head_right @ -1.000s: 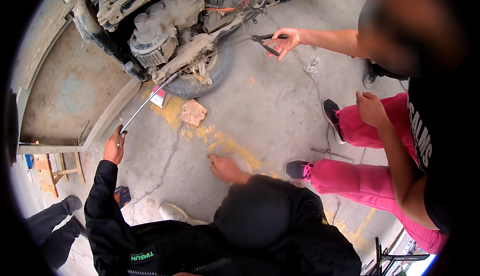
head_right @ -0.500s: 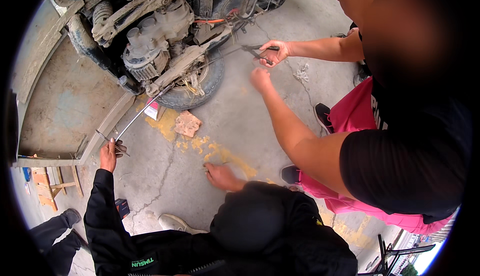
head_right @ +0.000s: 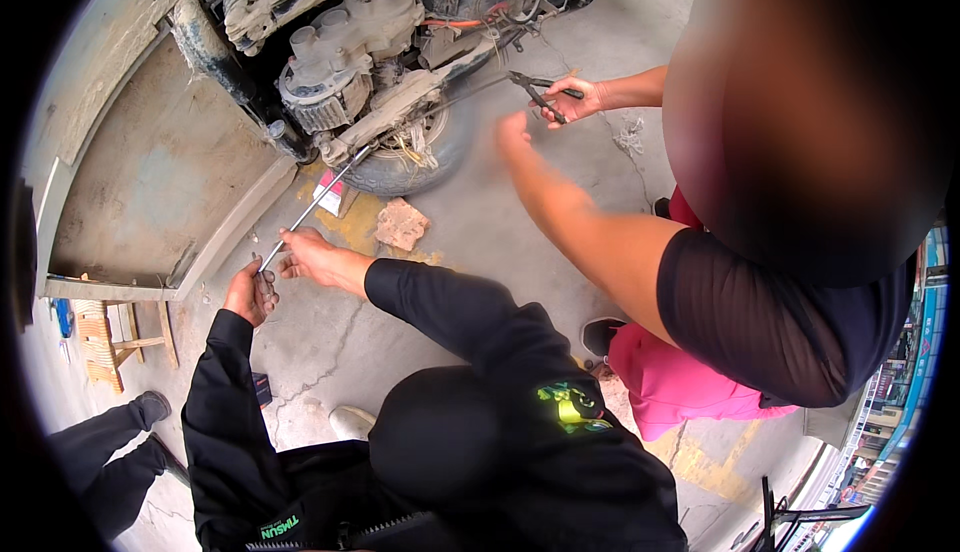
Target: The person uses a T-handle wrench to loosen and tighten bolts on the rear wheel and engine area of a motorcycle. They also use pliers to manipulate a cable or wire near the wheel. The motorcycle is propped up on a wooden block during the repair.
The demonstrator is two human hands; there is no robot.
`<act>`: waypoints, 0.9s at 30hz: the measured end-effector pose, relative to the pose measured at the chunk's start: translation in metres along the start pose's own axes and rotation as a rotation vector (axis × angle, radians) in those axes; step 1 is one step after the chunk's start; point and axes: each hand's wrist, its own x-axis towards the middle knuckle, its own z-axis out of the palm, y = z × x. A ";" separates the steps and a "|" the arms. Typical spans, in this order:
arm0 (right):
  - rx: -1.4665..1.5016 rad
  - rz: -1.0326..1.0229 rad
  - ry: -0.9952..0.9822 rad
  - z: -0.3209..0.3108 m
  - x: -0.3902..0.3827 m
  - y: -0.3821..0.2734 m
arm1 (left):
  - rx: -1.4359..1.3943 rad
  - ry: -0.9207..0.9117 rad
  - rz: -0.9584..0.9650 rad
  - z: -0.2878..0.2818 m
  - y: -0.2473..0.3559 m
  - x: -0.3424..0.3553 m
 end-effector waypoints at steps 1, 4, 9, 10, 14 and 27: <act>0.123 -0.049 -0.027 0.000 0.010 0.003 | 0.012 0.018 0.028 0.005 -0.002 -0.005; 0.101 -0.175 0.001 0.000 0.022 0.007 | 0.152 0.025 0.064 -0.003 0.005 -0.006; -0.004 -0.227 0.072 0.004 0.023 0.011 | 1.244 0.278 1.076 -0.019 -0.006 -0.036; -0.003 -0.232 0.071 0.001 0.023 0.015 | 1.252 0.270 1.096 -0.010 -0.010 -0.042; -0.028 -0.239 0.070 0.013 0.023 0.010 | 1.185 0.398 0.957 -0.013 -0.002 -0.025; 0.043 -0.194 0.060 0.001 0.021 0.005 | 1.191 0.458 1.194 -0.019 -0.010 -0.024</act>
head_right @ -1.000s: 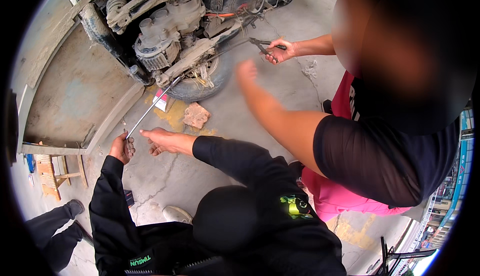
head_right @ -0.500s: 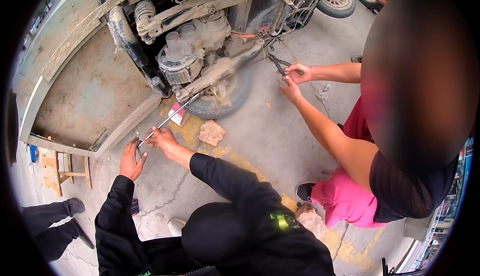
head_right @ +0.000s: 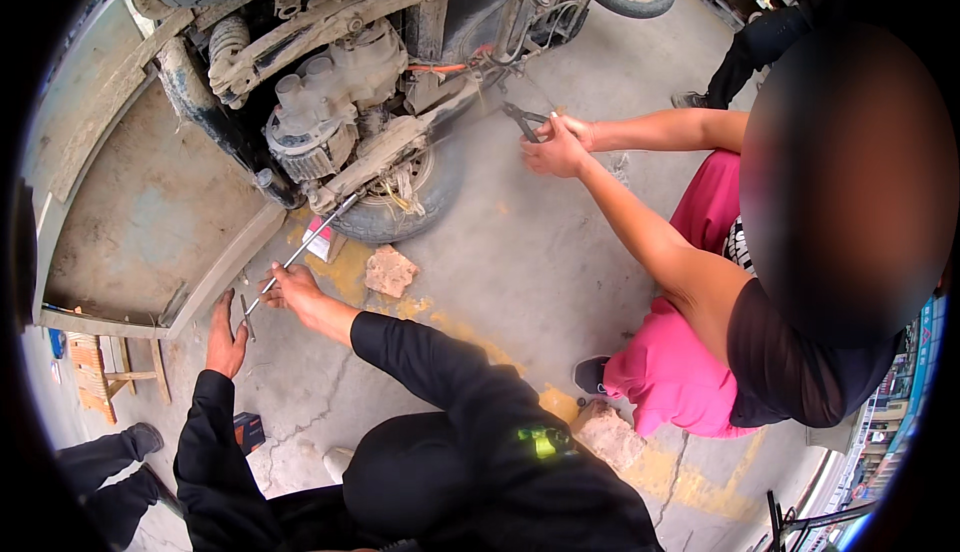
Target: The person uses a T-handle wrench to loosen and tighten bolts on the rear wheel and engine area of a motorcycle. They also use pliers to manipulate a cable or wire near the wheel. The motorcycle is propped up on a wooden block during the repair.
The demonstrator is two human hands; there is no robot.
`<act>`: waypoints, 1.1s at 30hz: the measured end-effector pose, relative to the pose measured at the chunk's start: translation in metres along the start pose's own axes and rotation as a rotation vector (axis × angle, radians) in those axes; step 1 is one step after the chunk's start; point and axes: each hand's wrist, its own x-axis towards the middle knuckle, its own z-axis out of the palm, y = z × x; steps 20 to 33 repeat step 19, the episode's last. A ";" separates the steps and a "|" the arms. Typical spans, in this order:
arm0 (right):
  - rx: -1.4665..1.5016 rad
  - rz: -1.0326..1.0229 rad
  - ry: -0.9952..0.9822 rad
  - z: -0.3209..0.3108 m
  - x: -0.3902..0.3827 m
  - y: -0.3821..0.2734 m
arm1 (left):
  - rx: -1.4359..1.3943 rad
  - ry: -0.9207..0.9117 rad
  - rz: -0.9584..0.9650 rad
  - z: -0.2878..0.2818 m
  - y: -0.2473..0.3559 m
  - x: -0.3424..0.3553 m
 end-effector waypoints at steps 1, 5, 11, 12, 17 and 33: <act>0.012 0.000 0.001 0.002 0.001 0.000 | 0.003 -0.040 0.044 -0.006 0.010 0.003; 0.051 0.011 -0.005 0.005 0.007 -0.005 | -0.368 -0.349 -0.480 -0.009 0.015 0.022; 0.039 -0.022 0.062 0.006 0.014 -0.013 | -1.339 -0.496 -1.002 0.043 -0.079 -0.010; 0.012 -0.022 0.097 -0.005 0.015 -0.010 | -1.077 -0.433 -0.921 0.045 -0.067 -0.009; -0.019 -0.027 0.086 0.000 0.006 -0.010 | -0.181 -0.055 -0.293 0.016 -0.022 -0.018; -0.024 -0.040 0.078 -0.005 0.012 -0.006 | -0.303 -0.083 -0.452 0.012 0.010 0.000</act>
